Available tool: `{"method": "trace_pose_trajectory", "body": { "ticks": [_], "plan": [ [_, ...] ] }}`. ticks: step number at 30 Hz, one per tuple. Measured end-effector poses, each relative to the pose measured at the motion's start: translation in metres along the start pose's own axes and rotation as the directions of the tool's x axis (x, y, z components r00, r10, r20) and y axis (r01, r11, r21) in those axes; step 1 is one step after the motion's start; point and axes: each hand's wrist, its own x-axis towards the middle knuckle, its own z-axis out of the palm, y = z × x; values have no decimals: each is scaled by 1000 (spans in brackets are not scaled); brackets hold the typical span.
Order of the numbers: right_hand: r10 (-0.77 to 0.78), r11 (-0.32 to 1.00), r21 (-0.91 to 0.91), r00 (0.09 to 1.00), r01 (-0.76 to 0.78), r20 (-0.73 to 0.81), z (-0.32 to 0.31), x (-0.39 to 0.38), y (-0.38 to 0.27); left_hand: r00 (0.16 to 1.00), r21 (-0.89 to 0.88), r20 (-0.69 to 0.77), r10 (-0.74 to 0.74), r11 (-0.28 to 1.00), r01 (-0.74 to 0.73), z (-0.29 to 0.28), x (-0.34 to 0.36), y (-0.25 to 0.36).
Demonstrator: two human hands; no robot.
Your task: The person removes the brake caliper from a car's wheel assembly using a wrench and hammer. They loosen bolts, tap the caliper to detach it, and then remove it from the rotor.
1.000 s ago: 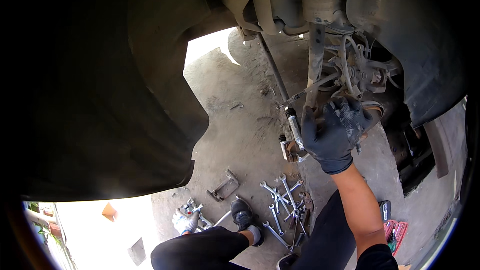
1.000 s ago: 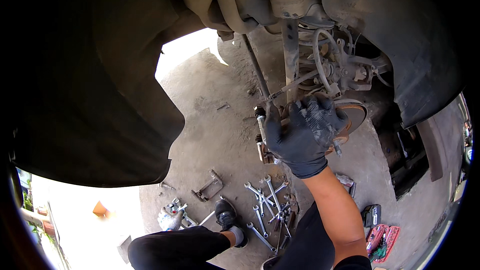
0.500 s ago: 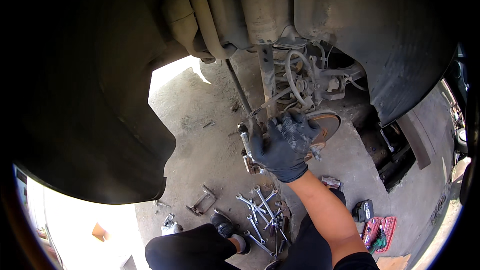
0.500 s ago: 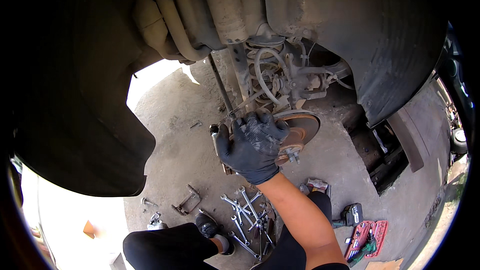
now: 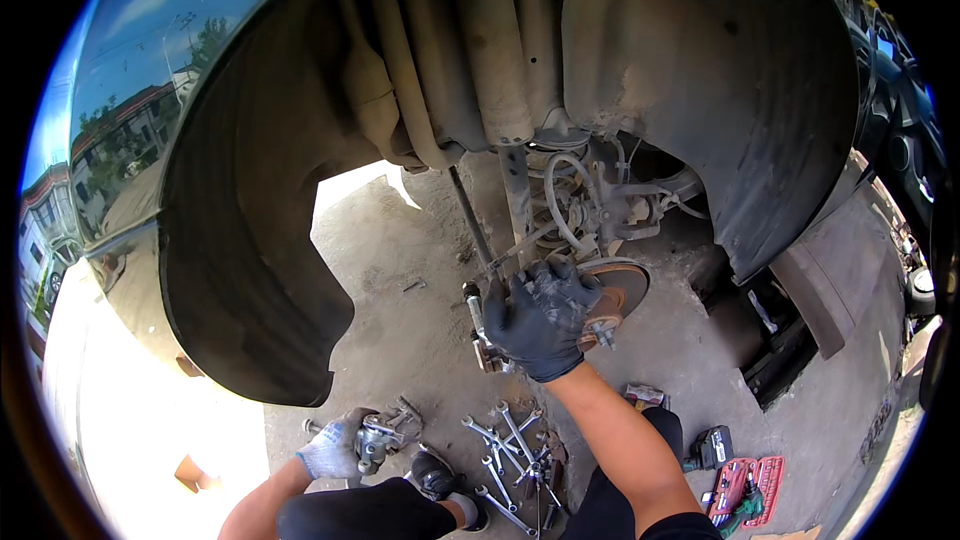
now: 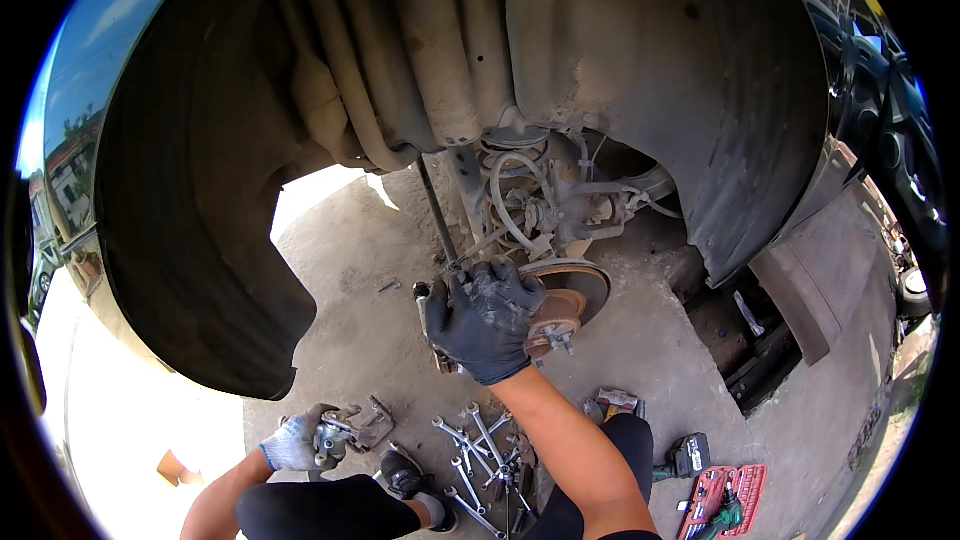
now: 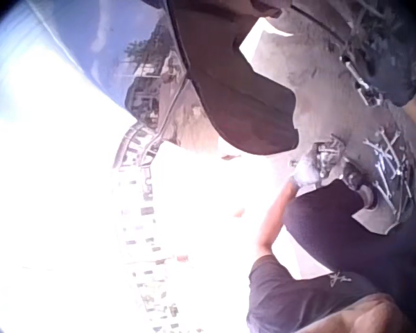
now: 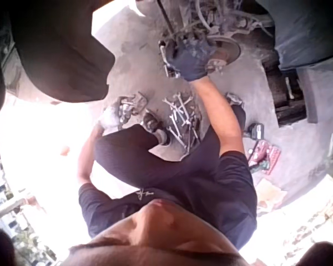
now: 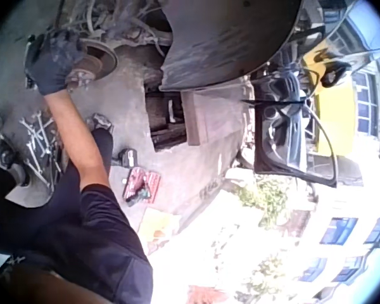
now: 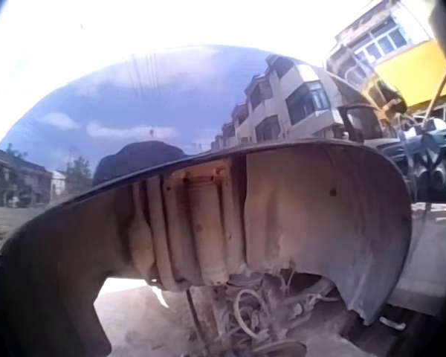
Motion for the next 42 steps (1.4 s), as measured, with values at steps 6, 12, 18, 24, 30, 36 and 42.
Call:
{"method": "trace_pose_trajectory", "body": {
  "ticks": [6,12,18,24,30,36,42],
  "plan": [
    [28,999,-28,999,-28,-32,-2,-1,-2,926,534,12,377,781,-324,12,-23,148],
    [49,998,4,896,-57,441,-28,39,-7,747,376,-417,517,847,-376,21,-45,211],
    [-156,987,124,404,103,901,30,111,19,628,58,-692,355,895,-442,30,-26,260],
    [-87,983,85,9,163,996,86,103,37,678,-565,-733,-54,604,-562,10,68,241],
    [-27,968,-9,140,250,990,71,107,31,415,144,-876,246,954,-263,-9,100,184],
    [-97,941,142,-157,306,983,115,102,52,348,440,-844,407,898,15,-1,112,209],
    [-86,972,26,252,232,964,90,102,52,524,100,-851,41,991,85,-11,112,220]
  ]
}}
